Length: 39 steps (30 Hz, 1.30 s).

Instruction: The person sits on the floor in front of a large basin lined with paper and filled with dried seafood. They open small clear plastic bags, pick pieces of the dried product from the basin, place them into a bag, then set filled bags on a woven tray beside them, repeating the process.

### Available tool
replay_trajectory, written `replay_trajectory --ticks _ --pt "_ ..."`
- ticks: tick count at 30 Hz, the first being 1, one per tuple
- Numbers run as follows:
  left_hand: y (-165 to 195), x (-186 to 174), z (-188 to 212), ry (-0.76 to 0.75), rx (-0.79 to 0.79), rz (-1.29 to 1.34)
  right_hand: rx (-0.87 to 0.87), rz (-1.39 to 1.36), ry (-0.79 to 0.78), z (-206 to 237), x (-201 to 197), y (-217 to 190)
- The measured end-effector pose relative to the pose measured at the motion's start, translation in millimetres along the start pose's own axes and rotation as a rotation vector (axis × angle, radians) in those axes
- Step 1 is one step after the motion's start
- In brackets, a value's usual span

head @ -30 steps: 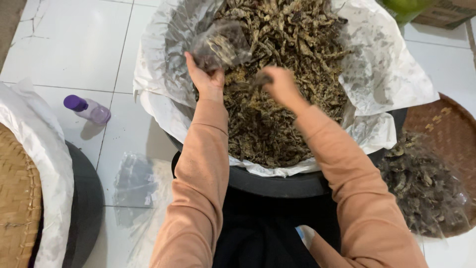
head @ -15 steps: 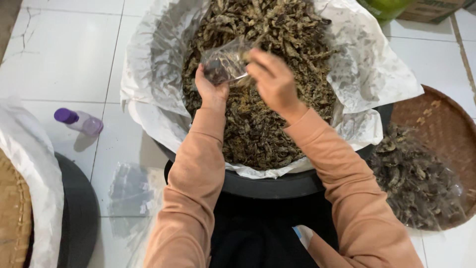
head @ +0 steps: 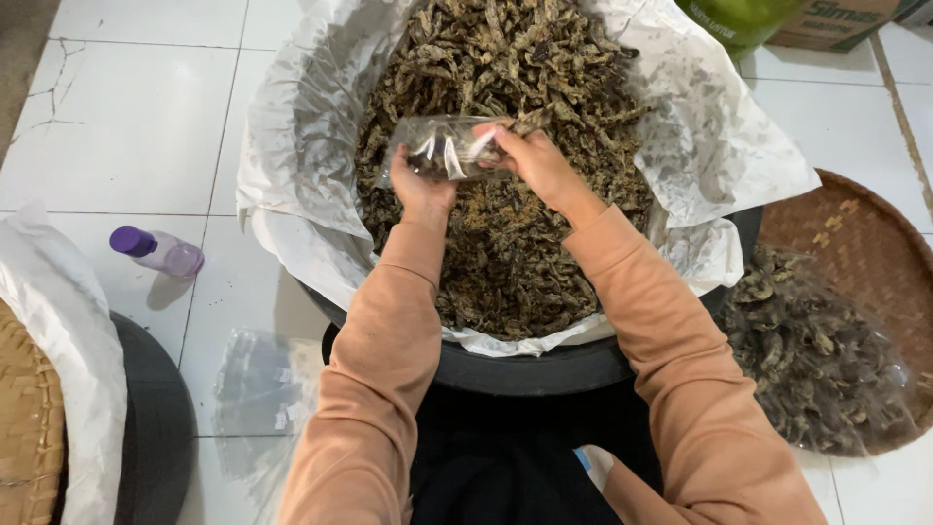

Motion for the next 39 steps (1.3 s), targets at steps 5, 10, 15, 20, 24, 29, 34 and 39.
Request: replay_trajectory --ticks 5,10,15,20,24,29,34,39 --pt "5 2 -2 -0.007 0.07 0.077 -0.291 0.574 0.29 18 -17 -44" --pt "3 -2 -1 0.051 0.07 0.038 -0.291 0.255 0.186 22 -8 -53" --pt "-10 7 0 -0.111 0.003 -0.026 -0.346 0.367 0.023 19 19 -52" --pt "-7 3 -3 -0.04 0.006 -0.058 -0.397 0.665 0.236 28 -4 -61" --pt "1 -3 -7 0.004 0.04 0.059 -0.467 0.965 0.53 32 -32 -68" --pt "11 14 -1 -0.38 0.119 0.143 -0.222 0.683 0.35 24 -42 -49" --pt "15 14 10 -0.219 0.184 0.016 -0.193 0.508 0.063 30 -21 -45" --pt "19 22 12 -0.294 0.24 -0.071 -0.503 0.396 0.139 43 -5 -67"
Point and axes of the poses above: each hand's wrist, its own z-axis away from the middle knuckle, its own x-axis out of the palm, y = z × x, the point moved 6 cm from there along -z, towards the middle knuckle, and after that the axes turned 6 degrees about -z, right-handed, at the moved point
